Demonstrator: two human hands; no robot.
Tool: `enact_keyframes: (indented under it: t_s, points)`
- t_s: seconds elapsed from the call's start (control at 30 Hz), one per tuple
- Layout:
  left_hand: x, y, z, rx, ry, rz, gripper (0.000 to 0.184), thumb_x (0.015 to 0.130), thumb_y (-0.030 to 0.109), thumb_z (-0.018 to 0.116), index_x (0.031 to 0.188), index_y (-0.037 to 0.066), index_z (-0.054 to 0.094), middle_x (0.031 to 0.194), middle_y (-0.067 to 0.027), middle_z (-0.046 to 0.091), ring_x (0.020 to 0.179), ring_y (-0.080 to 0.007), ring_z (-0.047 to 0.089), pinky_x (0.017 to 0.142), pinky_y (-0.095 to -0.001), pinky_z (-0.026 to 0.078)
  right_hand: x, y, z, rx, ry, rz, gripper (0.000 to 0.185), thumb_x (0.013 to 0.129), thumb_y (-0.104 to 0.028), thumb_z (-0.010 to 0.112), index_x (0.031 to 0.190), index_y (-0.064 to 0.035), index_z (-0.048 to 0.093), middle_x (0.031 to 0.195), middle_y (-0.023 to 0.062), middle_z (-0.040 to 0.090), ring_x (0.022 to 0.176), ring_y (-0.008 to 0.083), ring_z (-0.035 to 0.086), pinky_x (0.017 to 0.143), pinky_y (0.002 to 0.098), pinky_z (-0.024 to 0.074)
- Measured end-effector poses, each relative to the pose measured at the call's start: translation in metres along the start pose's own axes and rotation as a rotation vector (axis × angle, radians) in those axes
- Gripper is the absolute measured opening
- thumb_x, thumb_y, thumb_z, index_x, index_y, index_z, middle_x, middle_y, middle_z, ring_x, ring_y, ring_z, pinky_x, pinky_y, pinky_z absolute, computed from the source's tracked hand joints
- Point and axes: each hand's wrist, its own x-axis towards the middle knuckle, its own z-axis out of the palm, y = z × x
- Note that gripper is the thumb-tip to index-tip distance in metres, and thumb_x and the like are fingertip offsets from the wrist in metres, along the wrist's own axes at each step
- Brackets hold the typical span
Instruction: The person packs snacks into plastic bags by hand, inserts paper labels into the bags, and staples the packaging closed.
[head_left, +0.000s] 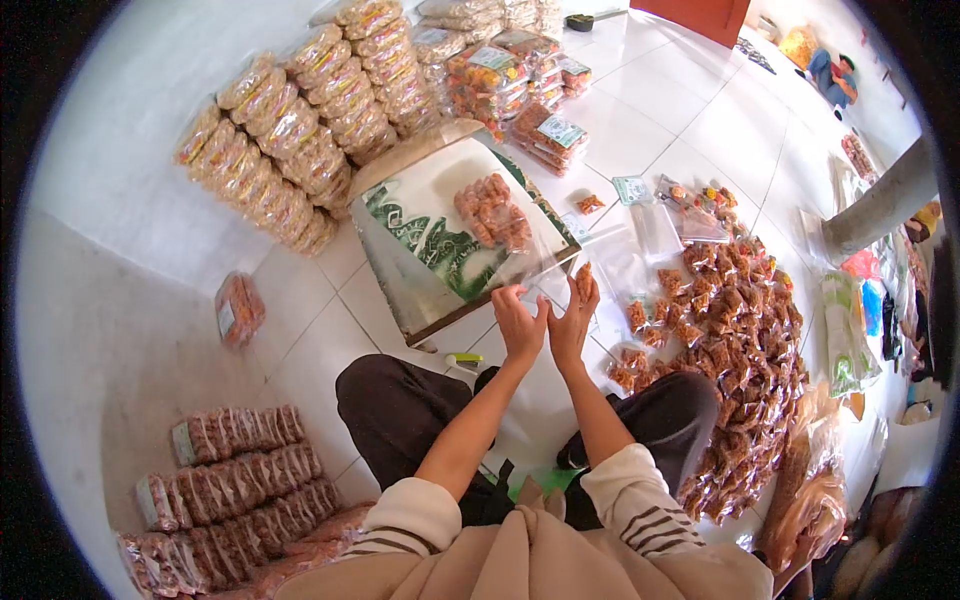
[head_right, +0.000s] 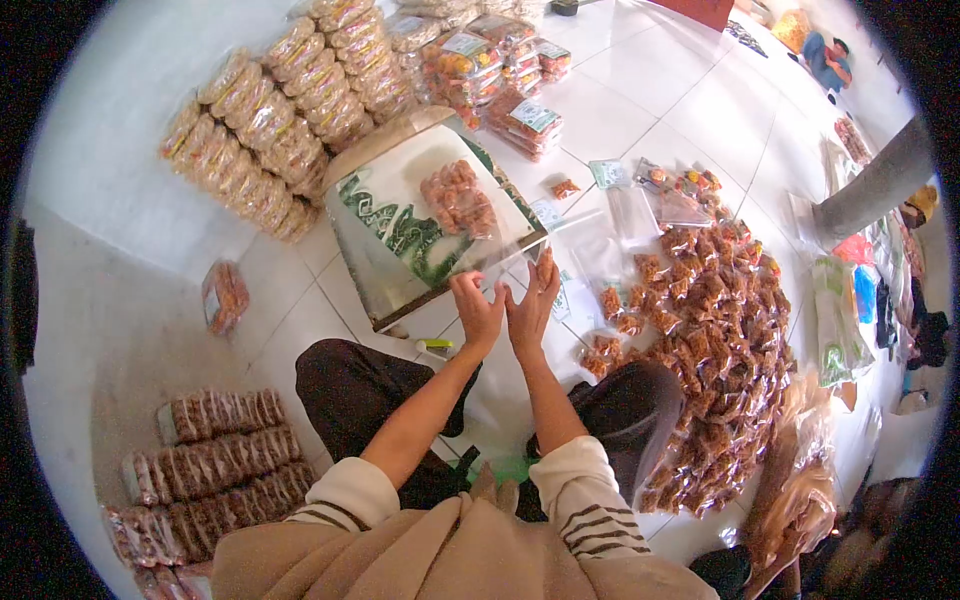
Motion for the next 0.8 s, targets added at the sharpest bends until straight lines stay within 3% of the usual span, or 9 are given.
enact_keyframes:
  t_s: [0.17, 0.33, 0.4, 0.47, 0.57, 0.63, 0.8]
  points:
    - [0.008, -0.004, 0.025, 0.127, 0.153, -0.176, 0.028, 0.072, 0.002, 0.054, 0.096, -0.001, 0.040, 0.095, -0.0165, 0.039, 0.093, -0.0316, 0.041, 0.081, -0.0415, 0.033, 0.031, 0.006, 0.004, -0.070, 0.098, -0.159, 0.033, 0.067, -0.001, 0.064, 0.099, -0.0036, 0.059, 0.117, 0.0186, 0.045, 0.105, 0.0331, 0.048, 0.084, 0.0397, 0.0412]
    - [-0.014, -0.023, 0.021, 0.120, 0.173, -0.213, 0.032, 0.071, -0.005, 0.048, 0.101, -0.001, 0.039, 0.101, -0.0188, 0.037, 0.100, -0.0334, 0.036, 0.086, -0.0422, 0.029, 0.038, 0.010, -0.002, -0.017, 0.118, -0.117, 0.037, 0.069, 0.002, 0.060, 0.104, -0.0072, 0.058, 0.117, 0.0178, 0.045, 0.107, 0.0329, 0.046, 0.085, 0.0380, 0.0413]
    - [-0.035, -0.040, 0.016, 0.165, 0.057, -0.049, 0.037, 0.070, -0.006, 0.050, 0.104, -0.001, 0.038, 0.104, -0.0201, 0.036, 0.105, -0.0343, 0.032, 0.089, -0.0441, 0.026, 0.028, 0.016, -0.004, -0.048, 0.204, 0.027, 0.037, 0.071, 0.002, 0.058, 0.107, -0.0057, 0.056, 0.117, 0.0165, 0.046, 0.110, 0.0326, 0.044, 0.085, 0.0380, 0.0409]
    - [-0.045, -0.044, 0.010, 0.143, -0.007, -0.109, 0.040, 0.070, -0.004, 0.054, 0.107, 0.000, 0.038, 0.106, -0.0203, 0.036, 0.106, -0.0345, 0.030, 0.090, -0.0455, 0.025, 0.010, 0.022, -0.009, -0.092, 0.218, 0.042, 0.036, 0.074, 0.003, 0.055, 0.109, -0.0039, 0.054, 0.114, 0.0172, 0.047, 0.112, 0.0325, 0.041, 0.087, 0.0386, 0.0403]
    - [-0.044, -0.040, 0.007, 0.154, -0.002, -0.047, 0.043, 0.071, 0.004, 0.060, 0.108, 0.002, 0.038, 0.107, -0.0193, 0.036, 0.105, -0.0343, 0.031, 0.089, -0.0453, 0.026, -0.033, 0.039, -0.011, -0.116, 0.245, 0.050, 0.033, 0.076, 0.005, 0.052, 0.109, -0.0027, 0.052, 0.109, 0.0172, 0.049, 0.106, 0.0281, 0.047, 0.084, 0.0349, 0.0425]
    - [-0.034, -0.040, 0.010, 0.108, 0.061, 0.061, 0.034, 0.074, 0.017, 0.064, 0.101, 0.007, 0.047, 0.100, -0.0156, 0.037, 0.097, -0.0298, 0.037, 0.083, -0.0430, 0.031, -0.059, 0.034, -0.010, 0.424, 0.231, 0.484, 0.034, 0.079, 0.005, 0.050, 0.112, -0.0029, 0.048, 0.106, 0.0165, 0.050, 0.095, 0.0214, 0.052, 0.076, 0.0301, 0.0460]
    - [-0.018, -0.028, 0.004, 0.094, -0.016, 0.016, 0.027, 0.073, 0.024, 0.067, 0.090, 0.009, 0.053, 0.099, -0.0120, 0.036, 0.095, -0.0275, 0.037, 0.082, -0.0426, 0.031, -0.069, 0.010, -0.006, 0.838, 0.291, 0.649, 0.037, 0.083, 0.000, 0.049, 0.118, -0.0006, 0.036, 0.104, 0.0145, 0.052, 0.085, 0.0180, 0.056, 0.069, 0.0283, 0.0490]
